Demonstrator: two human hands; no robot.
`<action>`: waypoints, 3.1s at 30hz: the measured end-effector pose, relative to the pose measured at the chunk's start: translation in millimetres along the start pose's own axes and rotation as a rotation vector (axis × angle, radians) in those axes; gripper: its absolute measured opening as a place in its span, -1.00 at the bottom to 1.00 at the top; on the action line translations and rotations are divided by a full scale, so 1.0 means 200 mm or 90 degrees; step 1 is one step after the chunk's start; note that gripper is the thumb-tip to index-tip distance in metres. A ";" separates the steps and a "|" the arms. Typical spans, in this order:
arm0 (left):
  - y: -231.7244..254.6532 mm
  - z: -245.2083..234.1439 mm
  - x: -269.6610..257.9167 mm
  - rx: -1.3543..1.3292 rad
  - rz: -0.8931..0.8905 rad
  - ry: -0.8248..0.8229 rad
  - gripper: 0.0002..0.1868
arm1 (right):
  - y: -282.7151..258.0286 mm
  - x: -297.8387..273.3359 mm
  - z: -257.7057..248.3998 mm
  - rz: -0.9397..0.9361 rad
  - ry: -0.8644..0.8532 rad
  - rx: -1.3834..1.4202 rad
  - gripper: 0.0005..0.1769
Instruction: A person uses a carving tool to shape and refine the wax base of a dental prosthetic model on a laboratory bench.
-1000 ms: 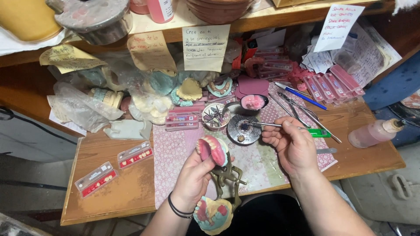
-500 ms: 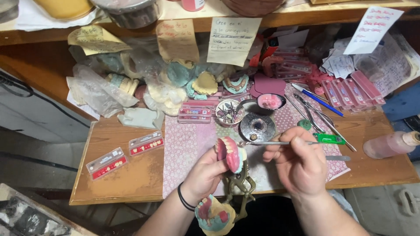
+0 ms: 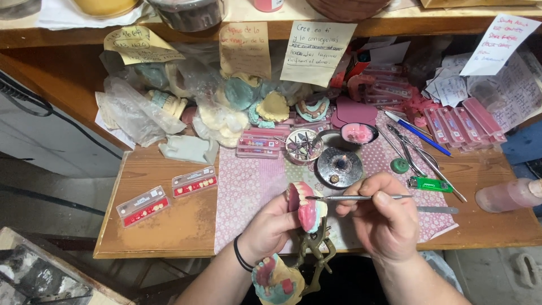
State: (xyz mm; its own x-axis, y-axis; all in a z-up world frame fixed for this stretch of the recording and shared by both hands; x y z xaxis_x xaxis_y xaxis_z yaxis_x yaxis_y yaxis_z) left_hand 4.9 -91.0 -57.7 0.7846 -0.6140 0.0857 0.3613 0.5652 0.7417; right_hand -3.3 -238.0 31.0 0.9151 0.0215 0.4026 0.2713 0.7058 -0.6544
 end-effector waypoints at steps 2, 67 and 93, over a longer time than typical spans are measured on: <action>0.00 0.00 0.00 0.003 -0.003 0.003 -0.73 | -0.01 0.01 0.02 -0.002 -0.014 0.001 -0.85; 0.00 -0.15 0.03 0.097 0.017 0.121 -0.86 | -0.04 -0.02 -0.52 0.025 0.364 -0.292 -0.84; 0.03 -0.11 0.04 0.108 0.040 0.091 -0.90 | 0.01 0.00 0.01 -0.071 -0.078 -0.142 -0.79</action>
State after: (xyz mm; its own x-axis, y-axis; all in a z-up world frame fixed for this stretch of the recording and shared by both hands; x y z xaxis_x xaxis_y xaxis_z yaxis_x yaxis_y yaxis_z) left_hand 24.2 -80.4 -68.4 0.8706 -0.4895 0.0487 0.2293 0.4914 0.8402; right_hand -3.4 -235.1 30.9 0.8367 0.0468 0.5457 0.4404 0.5349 -0.7211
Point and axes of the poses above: each hand's wrist, its own x-axis towards the middle knuckle, its own z-axis out of the palm, y = z × x, the point moved 9 cm from there along x, towards the middle knuckle, and after that the axes turned 4 degrees about -y, right-handed, at the moved point
